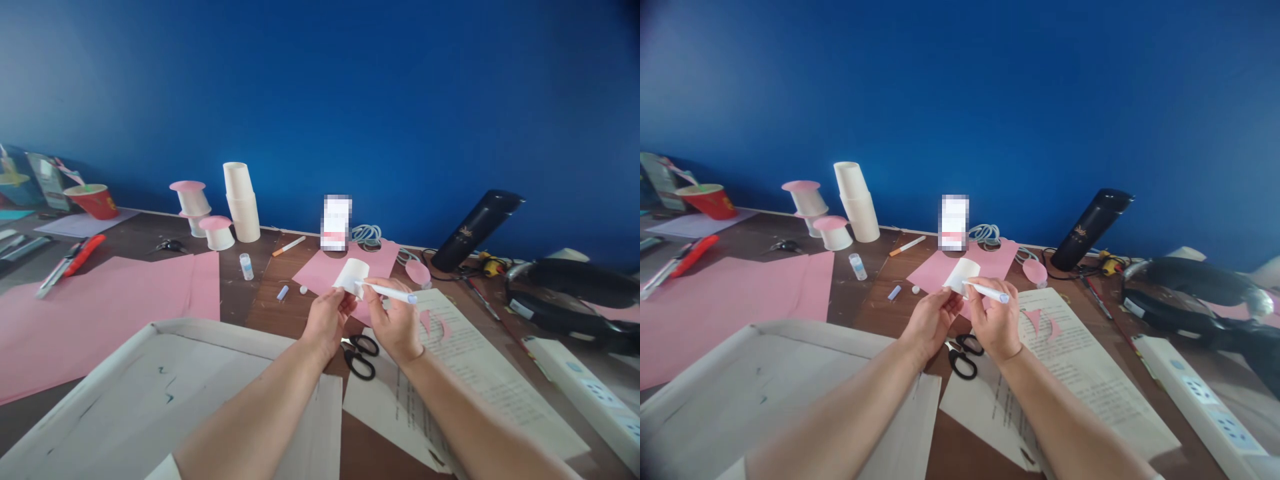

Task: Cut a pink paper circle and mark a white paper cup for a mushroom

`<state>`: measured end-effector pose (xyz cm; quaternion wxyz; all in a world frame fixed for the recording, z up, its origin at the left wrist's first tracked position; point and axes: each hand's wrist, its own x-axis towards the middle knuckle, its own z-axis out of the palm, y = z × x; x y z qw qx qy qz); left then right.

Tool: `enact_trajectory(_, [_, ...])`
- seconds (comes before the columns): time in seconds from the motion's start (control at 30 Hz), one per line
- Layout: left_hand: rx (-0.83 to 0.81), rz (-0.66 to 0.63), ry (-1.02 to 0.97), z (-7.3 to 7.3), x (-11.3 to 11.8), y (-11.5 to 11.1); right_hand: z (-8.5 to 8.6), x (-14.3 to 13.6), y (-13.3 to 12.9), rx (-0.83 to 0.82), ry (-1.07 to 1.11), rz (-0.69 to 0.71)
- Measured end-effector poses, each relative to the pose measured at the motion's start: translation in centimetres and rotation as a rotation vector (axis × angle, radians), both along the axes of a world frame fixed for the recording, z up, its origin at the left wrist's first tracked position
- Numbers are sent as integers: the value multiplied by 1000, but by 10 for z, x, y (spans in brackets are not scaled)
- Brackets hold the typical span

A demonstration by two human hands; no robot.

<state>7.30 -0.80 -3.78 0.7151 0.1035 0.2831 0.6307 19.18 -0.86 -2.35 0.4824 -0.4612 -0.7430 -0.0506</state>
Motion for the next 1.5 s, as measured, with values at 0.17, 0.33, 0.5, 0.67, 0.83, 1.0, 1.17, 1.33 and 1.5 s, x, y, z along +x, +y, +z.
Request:
enact_trajectory(0.17, [29,-4,21,-2,0,0,1,-1,-1,-9,-9,-3])
enact_trajectory(0.33, [21,2,35,-2,0,0,1,0,0,-7,-13,7])
enact_trajectory(0.5, [22,-6,35,-1,1,0,0,1,0,7,-6,-1])
enact_trajectory(0.67, [14,1,-2,-2,0,1,1,0,-2,3,-12,46])
enact_trajectory(0.83, [-88,24,-72,-3,-1,3,1,3,-2,36,132,-37])
enact_trajectory(1.0, [-76,10,-69,-4,0,3,0,4,1,19,99,-18])
enact_trajectory(1.17, [-19,-10,-25,-1,0,1,-2,2,3,13,46,-16])
enact_trajectory(1.33, [6,-26,27,-1,1,0,-4,1,3,8,47,-25])
enact_trajectory(1.5, [23,-33,86,-2,1,0,-2,2,3,9,41,-49])
